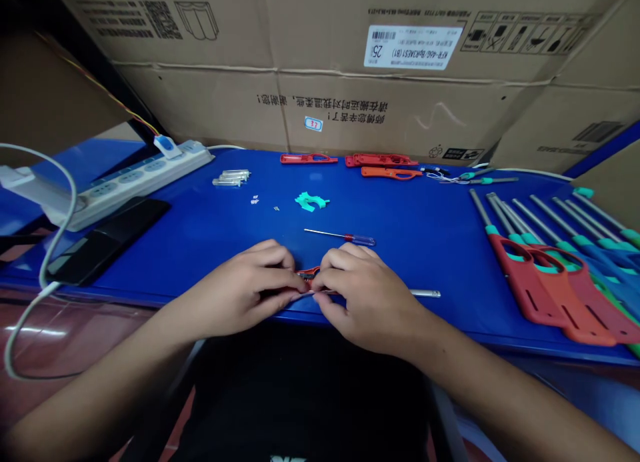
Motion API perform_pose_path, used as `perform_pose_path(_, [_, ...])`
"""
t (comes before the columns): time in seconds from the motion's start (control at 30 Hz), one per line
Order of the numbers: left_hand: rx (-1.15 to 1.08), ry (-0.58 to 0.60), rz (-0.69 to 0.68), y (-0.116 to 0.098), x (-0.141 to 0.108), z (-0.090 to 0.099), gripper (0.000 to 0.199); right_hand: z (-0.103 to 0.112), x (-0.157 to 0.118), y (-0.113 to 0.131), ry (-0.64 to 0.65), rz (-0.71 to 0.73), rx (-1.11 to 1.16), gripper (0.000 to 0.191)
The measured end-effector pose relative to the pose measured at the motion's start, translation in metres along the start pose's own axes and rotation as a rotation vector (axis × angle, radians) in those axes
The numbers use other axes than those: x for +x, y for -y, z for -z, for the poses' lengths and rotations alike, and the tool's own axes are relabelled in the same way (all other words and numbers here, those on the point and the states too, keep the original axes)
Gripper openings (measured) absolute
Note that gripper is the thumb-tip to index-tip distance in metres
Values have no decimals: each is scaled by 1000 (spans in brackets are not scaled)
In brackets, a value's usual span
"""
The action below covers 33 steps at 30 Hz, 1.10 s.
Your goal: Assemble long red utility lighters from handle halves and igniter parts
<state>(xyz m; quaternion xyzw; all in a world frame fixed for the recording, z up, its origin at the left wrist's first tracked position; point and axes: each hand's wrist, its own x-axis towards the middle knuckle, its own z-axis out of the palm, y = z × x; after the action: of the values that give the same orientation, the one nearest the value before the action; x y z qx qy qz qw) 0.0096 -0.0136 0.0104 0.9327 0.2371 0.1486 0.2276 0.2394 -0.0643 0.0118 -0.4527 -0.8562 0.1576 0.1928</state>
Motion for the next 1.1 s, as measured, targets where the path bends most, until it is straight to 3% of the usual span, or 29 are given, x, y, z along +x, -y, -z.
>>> perform_pose_path(0.17, [17, -21, 28, -4, 0, -1, 17, -7, 0, 0, -72, 6, 32, 13])
perform_pose_path(0.57, [-95, -103, 28, -6, 0, -3, 13, -10, -11, -5, -98, -8, 28, 3])
perform_pose_path(0.93, [-3, -59, 45, -6, -9, -2, 17, -15, -16, -6, -146, 121, -80, 17])
perform_pose_path(1.1, [-57, -78, 49, -4, -10, -1, 12, -15, -15, -5, -110, 88, -108, 15])
